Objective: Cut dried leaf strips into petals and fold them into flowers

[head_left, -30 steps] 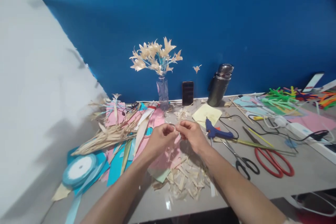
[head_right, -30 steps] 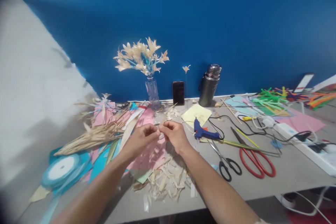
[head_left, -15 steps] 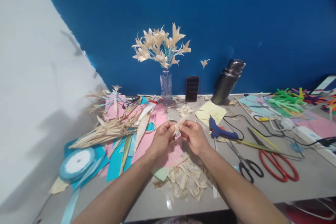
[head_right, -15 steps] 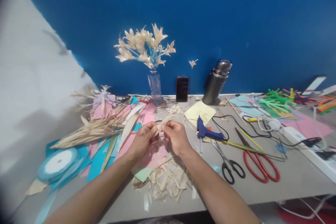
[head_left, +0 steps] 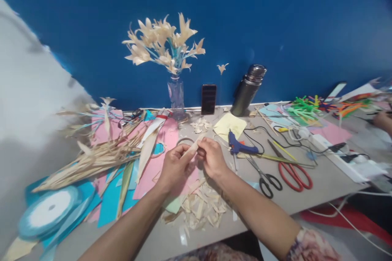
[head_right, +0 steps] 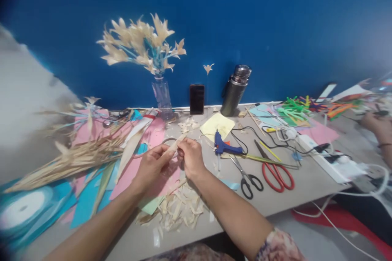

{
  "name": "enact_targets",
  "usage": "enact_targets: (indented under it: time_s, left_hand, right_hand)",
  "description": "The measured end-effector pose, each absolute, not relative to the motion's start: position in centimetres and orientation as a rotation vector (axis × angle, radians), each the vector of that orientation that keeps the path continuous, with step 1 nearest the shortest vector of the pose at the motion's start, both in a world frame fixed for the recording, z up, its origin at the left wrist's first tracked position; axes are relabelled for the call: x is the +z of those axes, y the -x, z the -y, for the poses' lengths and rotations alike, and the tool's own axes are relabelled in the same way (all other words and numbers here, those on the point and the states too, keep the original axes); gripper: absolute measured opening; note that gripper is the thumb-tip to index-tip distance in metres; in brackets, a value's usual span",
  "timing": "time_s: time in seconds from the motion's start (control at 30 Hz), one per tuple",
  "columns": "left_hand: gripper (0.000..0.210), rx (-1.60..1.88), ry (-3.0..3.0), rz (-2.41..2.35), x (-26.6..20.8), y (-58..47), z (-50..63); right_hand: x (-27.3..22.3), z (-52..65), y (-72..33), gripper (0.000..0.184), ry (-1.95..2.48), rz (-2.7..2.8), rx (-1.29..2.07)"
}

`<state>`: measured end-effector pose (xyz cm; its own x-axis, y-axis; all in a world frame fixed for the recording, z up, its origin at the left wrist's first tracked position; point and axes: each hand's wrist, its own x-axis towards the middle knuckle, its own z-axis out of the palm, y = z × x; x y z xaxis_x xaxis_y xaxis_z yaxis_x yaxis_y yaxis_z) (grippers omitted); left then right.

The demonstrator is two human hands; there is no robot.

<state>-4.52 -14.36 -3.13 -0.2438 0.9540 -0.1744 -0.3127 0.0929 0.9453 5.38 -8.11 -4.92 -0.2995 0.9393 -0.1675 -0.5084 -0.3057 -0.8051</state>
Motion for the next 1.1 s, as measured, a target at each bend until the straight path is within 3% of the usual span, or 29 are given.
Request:
enact_targets:
  time_s: [0.33, 0.83, 1.1]
  left_hand:
    - [0.030, 1.368, -0.627, -1.148, -4.3, 4.6, 14.2]
    - [0.039, 1.298, -0.638, -1.010, -4.7, 5.1, 14.5]
    - [0.042, 1.540, -0.515, -0.978, -4.3, 7.3, 13.7]
  right_hand:
    - [-5.5, 6.8, -5.5, 0.039, 0.714, 0.460, 1.952]
    - [-4.8, 3.9, -7.5, 0.015, 0.660, 0.346, 1.933]
    - [1.1, 3.3, -13.3, 0.013, 0.564, 0.340, 1.854]
